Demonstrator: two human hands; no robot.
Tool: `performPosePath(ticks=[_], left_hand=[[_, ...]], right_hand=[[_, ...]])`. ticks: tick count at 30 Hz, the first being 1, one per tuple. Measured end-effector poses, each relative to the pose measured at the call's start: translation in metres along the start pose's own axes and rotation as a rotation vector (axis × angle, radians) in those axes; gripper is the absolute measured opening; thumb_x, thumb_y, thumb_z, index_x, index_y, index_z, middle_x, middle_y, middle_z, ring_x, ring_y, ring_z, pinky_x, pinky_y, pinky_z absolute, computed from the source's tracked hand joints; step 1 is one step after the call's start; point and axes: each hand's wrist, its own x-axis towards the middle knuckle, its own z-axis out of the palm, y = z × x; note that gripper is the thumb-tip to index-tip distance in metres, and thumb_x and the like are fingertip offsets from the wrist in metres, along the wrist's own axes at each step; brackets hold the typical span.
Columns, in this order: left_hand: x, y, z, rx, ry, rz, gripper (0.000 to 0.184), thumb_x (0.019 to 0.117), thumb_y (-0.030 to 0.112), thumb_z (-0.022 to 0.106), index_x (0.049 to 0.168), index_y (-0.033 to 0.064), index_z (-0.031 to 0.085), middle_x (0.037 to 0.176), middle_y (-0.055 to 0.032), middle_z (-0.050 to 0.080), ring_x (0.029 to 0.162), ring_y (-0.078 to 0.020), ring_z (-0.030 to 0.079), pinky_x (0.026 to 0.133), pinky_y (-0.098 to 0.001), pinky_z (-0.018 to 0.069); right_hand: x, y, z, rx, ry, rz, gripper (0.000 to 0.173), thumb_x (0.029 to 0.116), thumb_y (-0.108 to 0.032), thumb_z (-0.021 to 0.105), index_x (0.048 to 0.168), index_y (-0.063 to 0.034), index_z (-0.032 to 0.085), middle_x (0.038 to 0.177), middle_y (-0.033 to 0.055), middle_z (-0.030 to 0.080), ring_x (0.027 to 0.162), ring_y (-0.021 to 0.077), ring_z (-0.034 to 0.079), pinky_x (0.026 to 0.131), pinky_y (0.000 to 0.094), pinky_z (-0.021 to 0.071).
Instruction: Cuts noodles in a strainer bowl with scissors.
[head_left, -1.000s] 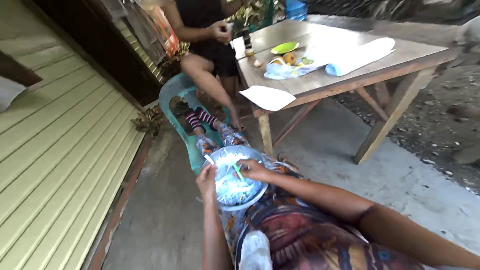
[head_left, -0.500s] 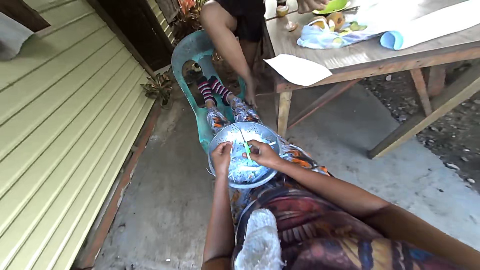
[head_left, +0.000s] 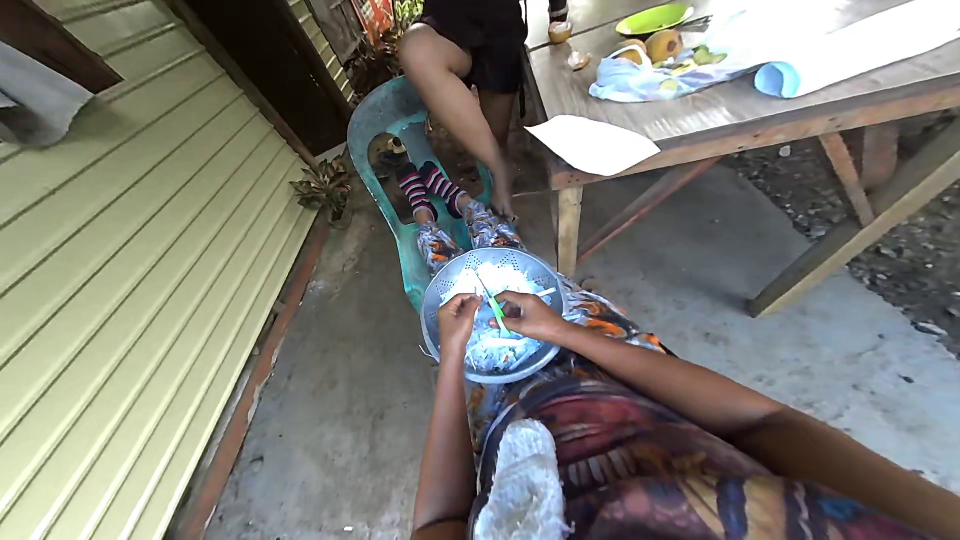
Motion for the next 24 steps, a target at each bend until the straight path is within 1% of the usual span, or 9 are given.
performPosePath(ticks=[4,8,11,13,16,18,24], left_hand=[[0.0003,0.0001,-0.0002,-0.004,-0.001,-0.005,0.013,0.0983,0.003,0.061,0.095,-0.006,0.069,0.078,-0.0024,0.065,0.07,-0.0021,0.057,0.069,-0.02,0.0478],[0.0006,-0.0009,-0.0005,-0.025,0.008,-0.005,0.012,0.0979,0.002,0.061,0.095,-0.0059,0.069,0.078,-0.0018,0.065,0.069,-0.0021,0.056,0.068,-0.0197,0.0478],[0.0014,-0.0015,-0.001,-0.049,0.024,-0.013,0.012,0.0984,0.001,0.06,0.095,-0.0065,0.069,0.079,-0.003,0.066,0.07,-0.0026,0.057,0.069,-0.0202,0.049],[0.0014,-0.0016,-0.0014,-0.059,0.038,-0.015,0.012,0.0985,0.001,0.06,0.096,-0.0067,0.069,0.08,-0.0032,0.065,0.071,-0.003,0.057,0.07,-0.0207,0.0492],[0.0017,-0.0016,-0.0014,-0.059,0.042,-0.013,0.013,0.0989,0.002,0.059,0.096,-0.0066,0.068,0.078,-0.0018,0.065,0.069,-0.0028,0.057,0.068,-0.0205,0.0488],[0.0012,-0.0009,-0.0015,-0.056,0.033,-0.012,0.013,0.0988,0.002,0.059,0.096,-0.0066,0.069,0.078,-0.0025,0.065,0.069,-0.0032,0.058,0.069,-0.0211,0.0497],[0.0005,-0.0007,-0.0012,-0.066,0.012,-0.012,0.013,0.0985,0.001,0.059,0.093,-0.0057,0.068,0.077,-0.0015,0.065,0.069,-0.0023,0.057,0.068,-0.0198,0.0487]], right_hand=[[0.0008,0.0002,0.0001,0.006,-0.005,0.019,0.049,0.0967,-0.03,0.071,0.134,-0.0003,0.059,0.091,0.0079,0.067,0.074,0.0104,0.059,0.075,0.0301,0.0507],[0.0023,0.0031,0.0,0.018,-0.007,0.012,0.044,0.0981,-0.027,0.069,0.132,-0.0001,0.059,0.086,0.0057,0.064,0.07,0.0087,0.056,0.072,0.0282,0.0494],[0.0022,0.0031,0.0006,0.017,0.007,0.007,0.043,0.0982,-0.026,0.069,0.131,0.0005,0.06,0.084,0.005,0.064,0.068,0.0078,0.055,0.07,0.0271,0.0487],[0.0007,0.0007,0.0002,0.017,-0.005,0.013,0.046,0.0976,-0.028,0.07,0.132,0.0001,0.059,0.087,0.0059,0.065,0.071,0.0084,0.056,0.072,0.0278,0.0496],[-0.0007,-0.0011,-0.0001,0.008,-0.025,0.016,0.049,0.0965,-0.029,0.071,0.134,-0.0001,0.058,0.093,0.0088,0.067,0.075,0.0118,0.06,0.076,0.0315,0.0514],[-0.0012,-0.0009,0.0,0.005,-0.027,0.015,0.05,0.096,-0.029,0.071,0.134,0.0001,0.058,0.094,0.0103,0.067,0.077,0.0134,0.061,0.077,0.0332,0.0524],[-0.0006,-0.0003,-0.0005,0.003,-0.033,0.028,0.05,0.0965,-0.029,0.071,0.135,0.0004,0.057,0.095,0.0101,0.067,0.077,0.0128,0.061,0.078,0.0322,0.0518]])
